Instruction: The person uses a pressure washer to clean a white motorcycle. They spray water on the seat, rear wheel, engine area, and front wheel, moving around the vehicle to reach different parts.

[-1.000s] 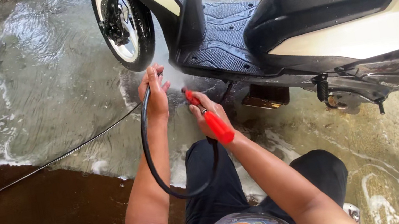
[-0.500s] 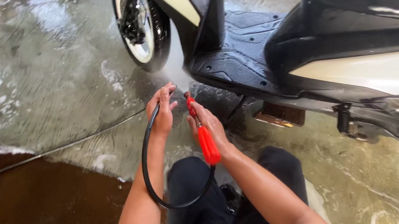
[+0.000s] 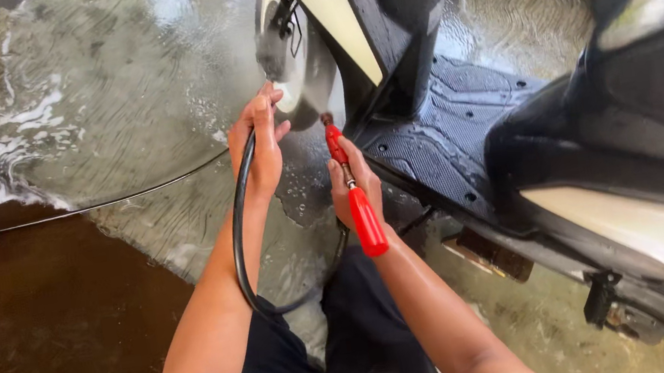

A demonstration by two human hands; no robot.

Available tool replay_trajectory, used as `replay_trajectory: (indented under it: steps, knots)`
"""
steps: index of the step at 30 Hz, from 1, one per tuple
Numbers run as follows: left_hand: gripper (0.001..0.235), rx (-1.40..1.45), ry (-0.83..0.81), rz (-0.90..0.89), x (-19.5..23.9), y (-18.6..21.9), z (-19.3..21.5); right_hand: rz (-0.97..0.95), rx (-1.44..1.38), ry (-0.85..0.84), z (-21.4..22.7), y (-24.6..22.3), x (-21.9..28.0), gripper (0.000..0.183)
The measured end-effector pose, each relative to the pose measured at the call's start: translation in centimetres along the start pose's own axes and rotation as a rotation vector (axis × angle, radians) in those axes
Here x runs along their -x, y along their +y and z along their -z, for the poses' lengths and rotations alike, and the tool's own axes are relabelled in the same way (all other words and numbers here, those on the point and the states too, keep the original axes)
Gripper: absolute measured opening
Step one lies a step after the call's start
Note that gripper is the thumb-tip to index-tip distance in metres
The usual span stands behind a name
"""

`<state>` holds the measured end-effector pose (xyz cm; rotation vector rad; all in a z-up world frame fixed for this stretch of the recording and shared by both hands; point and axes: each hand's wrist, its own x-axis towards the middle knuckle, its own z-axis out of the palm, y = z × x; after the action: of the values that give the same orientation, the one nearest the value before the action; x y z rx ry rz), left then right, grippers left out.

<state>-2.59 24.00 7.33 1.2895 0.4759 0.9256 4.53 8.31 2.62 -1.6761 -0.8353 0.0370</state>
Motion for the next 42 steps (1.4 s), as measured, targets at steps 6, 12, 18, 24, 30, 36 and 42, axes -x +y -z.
replay_trajectory:
  steps: [6, 12, 18, 24, 30, 36, 42]
  knots:
    - [0.065, 0.043, 0.074, -0.033, -4.2, -0.9, 1.1, -0.06, 0.08, -0.045, -0.8, -0.4, -3.0, 0.041]
    - [0.063, 0.065, 0.07, 0.009, -6.9, -3.7, 4.1, -0.105, 0.092, -0.03, -4.7, 0.3, -4.2, 0.042]
    - [0.059, 0.022, -0.042, 0.046, -9.1, -5.9, 6.0, -0.01, 0.189, 0.058, -8.4, 0.8, -3.5, 0.044]
    - [0.057, -0.057, -0.176, 0.044, -12.4, -4.2, 7.7, 0.088, 0.243, 0.235, -11.7, -1.8, -4.0, 0.048]
    - [0.052, -0.007, -0.201, 0.132, -16.4, -3.5, 12.4, 0.041, 0.336, 0.217, -16.6, -3.3, -6.1, 0.051]
    - [0.051, -0.103, -0.259, 0.191, -18.5, -3.6, 13.5, 0.052, 0.423, 0.35, -18.3, -5.6, -6.2, 0.05]
    - [0.048, -0.056, -0.324, 0.197, -18.6, -4.0, 12.4, 0.09, 0.434, 0.316, -18.5, -6.9, -7.7, 0.05]
